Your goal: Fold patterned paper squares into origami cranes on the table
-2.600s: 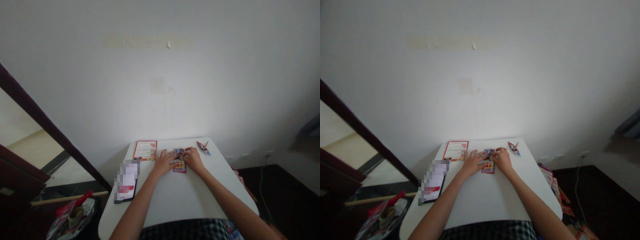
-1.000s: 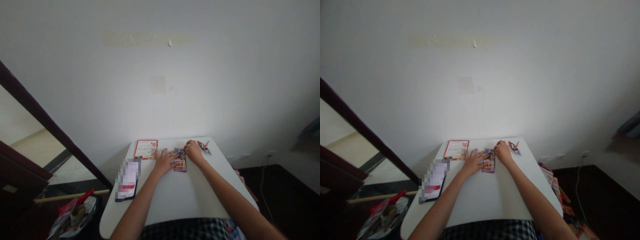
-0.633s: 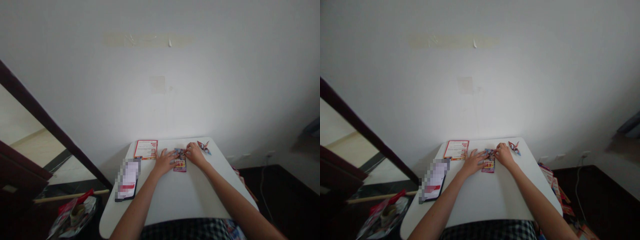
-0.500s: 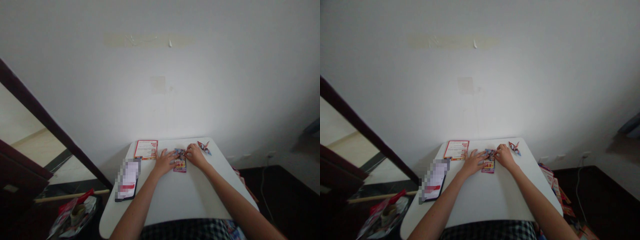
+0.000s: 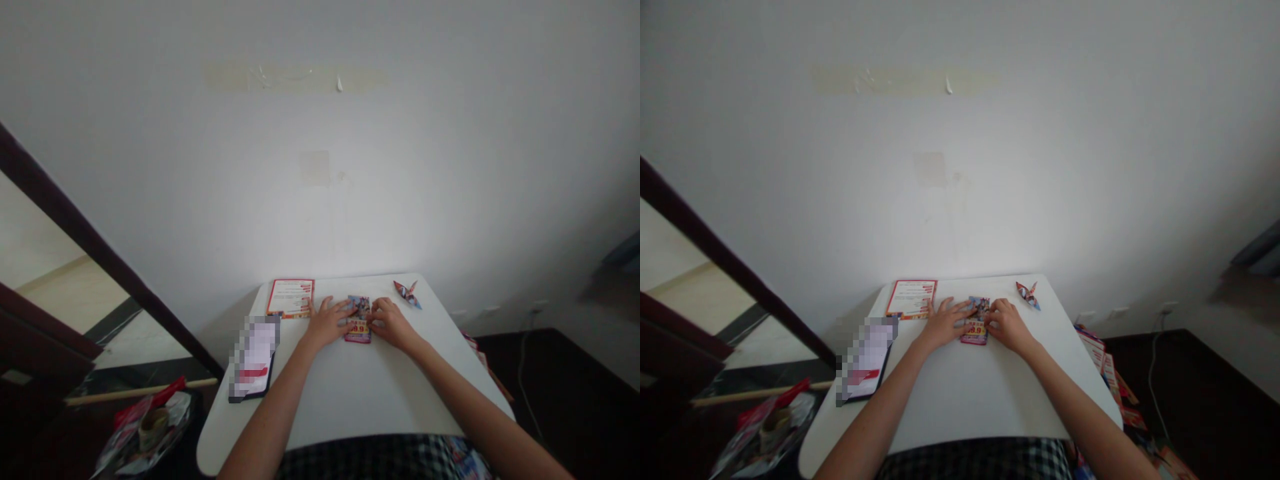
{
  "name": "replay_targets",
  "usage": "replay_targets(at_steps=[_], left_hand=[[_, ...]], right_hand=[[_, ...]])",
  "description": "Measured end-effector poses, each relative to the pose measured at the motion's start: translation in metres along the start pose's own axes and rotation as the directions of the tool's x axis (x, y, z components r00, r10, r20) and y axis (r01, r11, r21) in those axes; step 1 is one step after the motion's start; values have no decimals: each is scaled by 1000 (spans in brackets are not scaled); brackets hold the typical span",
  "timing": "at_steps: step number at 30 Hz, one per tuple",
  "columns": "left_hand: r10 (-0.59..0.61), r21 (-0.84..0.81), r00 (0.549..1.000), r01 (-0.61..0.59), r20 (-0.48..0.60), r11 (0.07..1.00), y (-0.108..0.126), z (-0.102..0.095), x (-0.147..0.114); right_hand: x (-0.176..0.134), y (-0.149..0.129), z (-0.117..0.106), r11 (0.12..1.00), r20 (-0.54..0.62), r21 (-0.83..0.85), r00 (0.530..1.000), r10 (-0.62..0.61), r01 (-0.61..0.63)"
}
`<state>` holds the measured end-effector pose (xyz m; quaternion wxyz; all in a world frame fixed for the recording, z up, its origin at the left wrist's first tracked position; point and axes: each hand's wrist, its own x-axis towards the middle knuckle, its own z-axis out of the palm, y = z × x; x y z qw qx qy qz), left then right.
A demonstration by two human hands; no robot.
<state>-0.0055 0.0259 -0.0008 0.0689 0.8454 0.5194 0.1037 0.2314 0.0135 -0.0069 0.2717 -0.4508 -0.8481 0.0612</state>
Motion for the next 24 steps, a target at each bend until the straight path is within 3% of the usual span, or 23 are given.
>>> replay_targets(at_steps=[24], left_hand=[[7, -11, 999, -7, -48, 1000, 3, 0, -4]], right_hand=[[-28, -23, -10, 999, 65, 23, 997, -47, 45]])
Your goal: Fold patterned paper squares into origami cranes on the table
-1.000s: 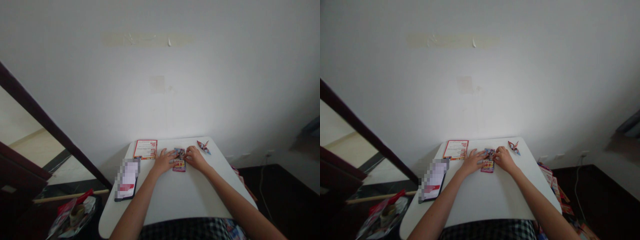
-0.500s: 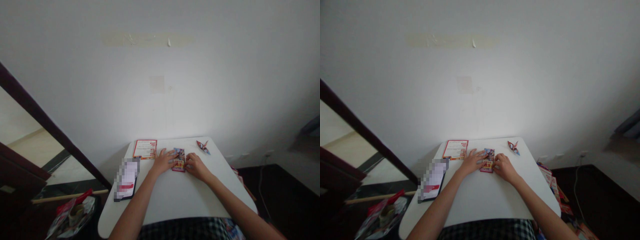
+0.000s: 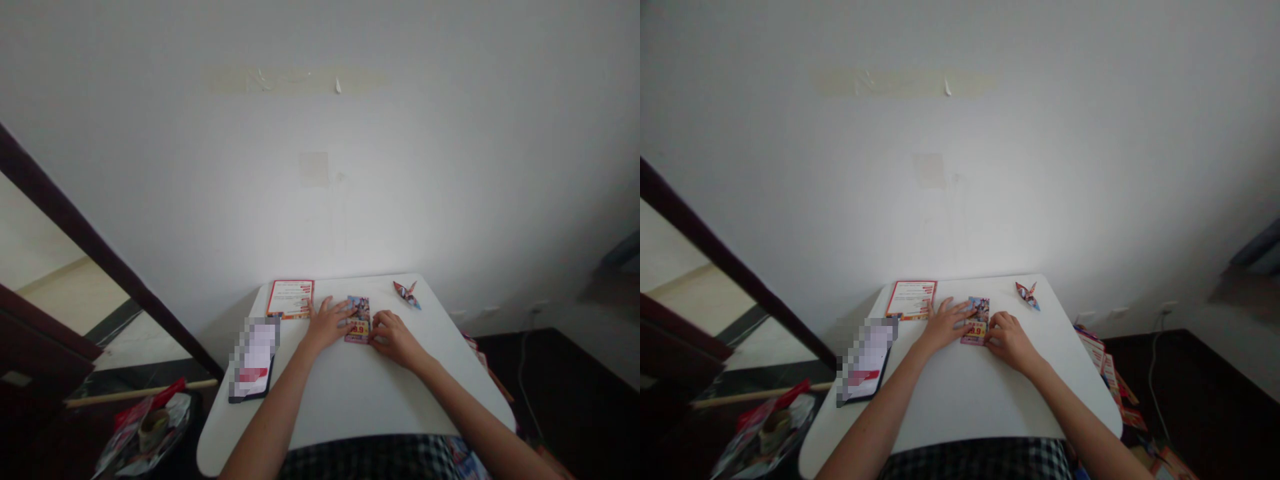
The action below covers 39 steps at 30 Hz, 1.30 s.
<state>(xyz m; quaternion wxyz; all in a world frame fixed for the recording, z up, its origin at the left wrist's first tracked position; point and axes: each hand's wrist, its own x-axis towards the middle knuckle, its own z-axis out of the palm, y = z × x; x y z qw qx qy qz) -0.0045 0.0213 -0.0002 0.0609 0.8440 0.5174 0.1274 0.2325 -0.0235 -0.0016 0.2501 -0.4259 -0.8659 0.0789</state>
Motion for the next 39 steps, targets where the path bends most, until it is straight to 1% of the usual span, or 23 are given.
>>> replay_targets(at_steps=[3, 7, 10, 13, 18, 21, 26, 33, 39], left_hand=[[1, 2, 1000, -1, -23, 1000, 2, 1, -2], [-35, 14, 997, 36, -61, 999, 6, 1, -5], [-63, 16, 992, 65, -106, 998, 8, 0, -6], [-90, 7, 988, 91, -127, 996, 8, 1, -6], [-110, -19, 988, 109, -109, 994, 4, 5, -4], [-112, -32, 989, 110, -97, 993, 3, 7, -3], [-115, -14, 990, 114, -84, 993, 1, 7, -2], [-107, -12, 992, 107, -60, 994, 1, 5, -2], [-114, -1, 993, 114, -19, 993, 1, 2, -1]], right_hand=[[-1, 1, -1, 1000, 0, 6, 1000, -15, 15], [1, 4, -2, 999, -9, 38, 1000, -23, 24], [4, 7, -3, 998, -30, 65, 1000, -4, 6], [9, 14, -4, 997, -81, 69, 996, 33, -27], [13, 20, -1, 998, -75, 37, 996, 52, -50], [13, 18, 2, 999, -56, 11, 997, 49, -49], [18, 11, 2, 995, -36, -92, 998, 42, -45], [34, 15, 3, 982, -33, -178, 997, 66, -71], [50, 20, 3, 968, -10, -225, 993, 114, -113]])
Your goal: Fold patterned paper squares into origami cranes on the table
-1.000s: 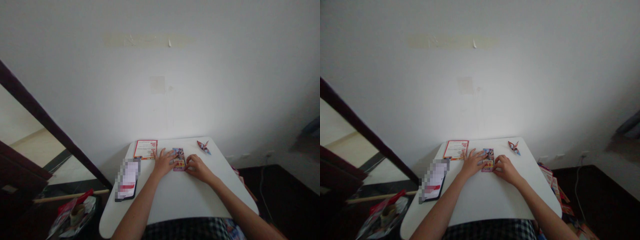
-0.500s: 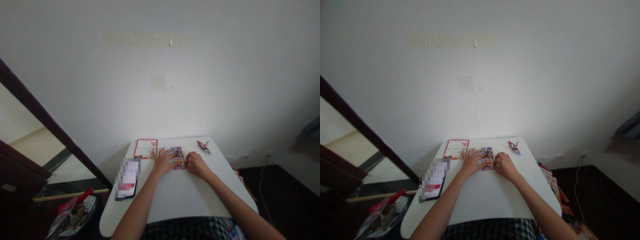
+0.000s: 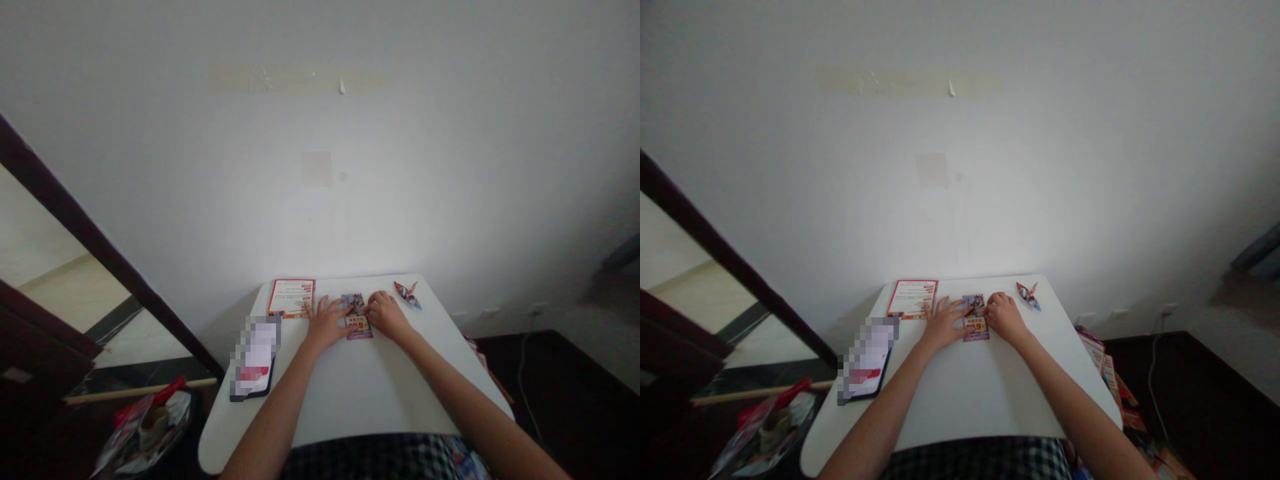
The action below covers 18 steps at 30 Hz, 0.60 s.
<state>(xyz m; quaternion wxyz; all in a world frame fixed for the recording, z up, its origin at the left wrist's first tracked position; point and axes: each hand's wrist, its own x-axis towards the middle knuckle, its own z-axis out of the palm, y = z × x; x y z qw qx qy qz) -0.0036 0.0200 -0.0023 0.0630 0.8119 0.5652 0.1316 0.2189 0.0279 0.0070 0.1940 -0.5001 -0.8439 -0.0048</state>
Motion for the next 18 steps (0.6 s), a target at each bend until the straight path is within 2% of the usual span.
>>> replay_targets(at_steps=[9, 18], left_hand=[[-9, -2, 1000, 9, -7, 1000, -1, 4, 2], [-1, -9, 1000, 1, -17, 1000, -2, 4, 2]], right_hand=[[25, 5, 8, 993, -8, -97, 998, 69, -69], [49, 11, 13, 984, -37, -112, 990, 135, -139]])
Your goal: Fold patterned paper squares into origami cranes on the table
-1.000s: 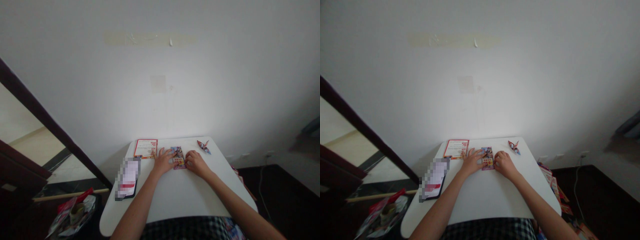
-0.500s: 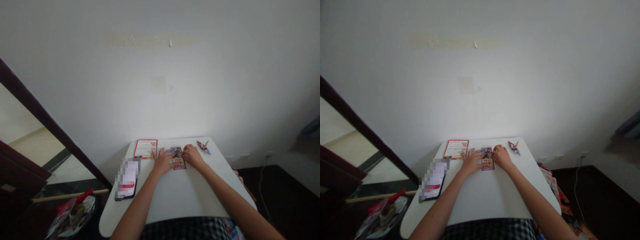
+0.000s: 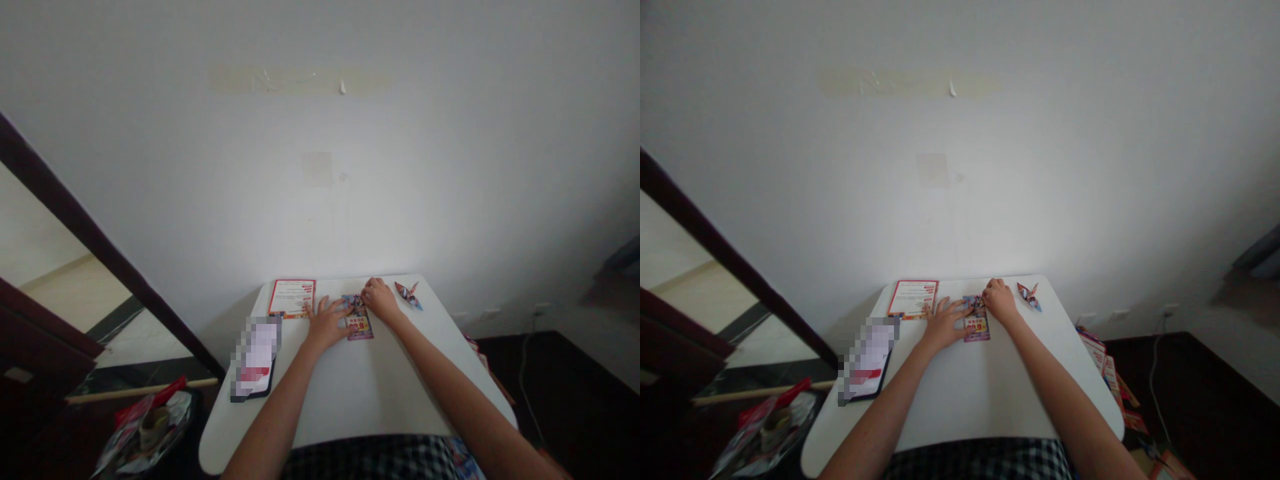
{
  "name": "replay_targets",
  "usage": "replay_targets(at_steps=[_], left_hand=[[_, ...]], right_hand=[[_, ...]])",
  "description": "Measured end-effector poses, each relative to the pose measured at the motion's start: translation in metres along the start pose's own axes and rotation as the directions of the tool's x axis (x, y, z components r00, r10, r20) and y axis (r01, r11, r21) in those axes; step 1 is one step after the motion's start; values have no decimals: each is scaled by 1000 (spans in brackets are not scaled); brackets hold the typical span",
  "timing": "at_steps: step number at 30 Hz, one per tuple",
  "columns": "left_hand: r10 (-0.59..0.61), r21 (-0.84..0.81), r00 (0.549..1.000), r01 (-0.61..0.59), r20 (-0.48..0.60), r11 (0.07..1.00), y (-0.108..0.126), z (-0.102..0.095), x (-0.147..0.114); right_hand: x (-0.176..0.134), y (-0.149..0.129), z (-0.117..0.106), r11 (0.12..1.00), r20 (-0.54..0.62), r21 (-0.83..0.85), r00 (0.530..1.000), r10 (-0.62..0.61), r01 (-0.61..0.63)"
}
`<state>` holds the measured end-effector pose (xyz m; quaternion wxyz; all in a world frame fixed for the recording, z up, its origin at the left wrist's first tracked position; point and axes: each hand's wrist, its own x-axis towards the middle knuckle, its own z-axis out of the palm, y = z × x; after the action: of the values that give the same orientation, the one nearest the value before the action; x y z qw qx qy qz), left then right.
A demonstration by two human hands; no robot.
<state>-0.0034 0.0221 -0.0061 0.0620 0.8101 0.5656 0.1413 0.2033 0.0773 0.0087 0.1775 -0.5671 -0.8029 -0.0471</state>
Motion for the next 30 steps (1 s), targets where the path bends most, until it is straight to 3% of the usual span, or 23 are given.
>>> replay_targets(at_steps=[15, 24, 30], left_hand=[[-9, 8, 1000, 9, 13, 1000, 0, -1, -1], [-18, -8, 1000, 18, 14, 1000, 2, -3, -2], [-22, -23, 1000, 22, 8, 999, 1, -1, -1]], right_hand=[[15, 11, 16, 995, -37, 75, 997, 64, -61], [8, 20, 23, 972, -143, 234, 988, 51, -16], [8, 20, 25, 963, -127, 270, 992, 18, 18]])
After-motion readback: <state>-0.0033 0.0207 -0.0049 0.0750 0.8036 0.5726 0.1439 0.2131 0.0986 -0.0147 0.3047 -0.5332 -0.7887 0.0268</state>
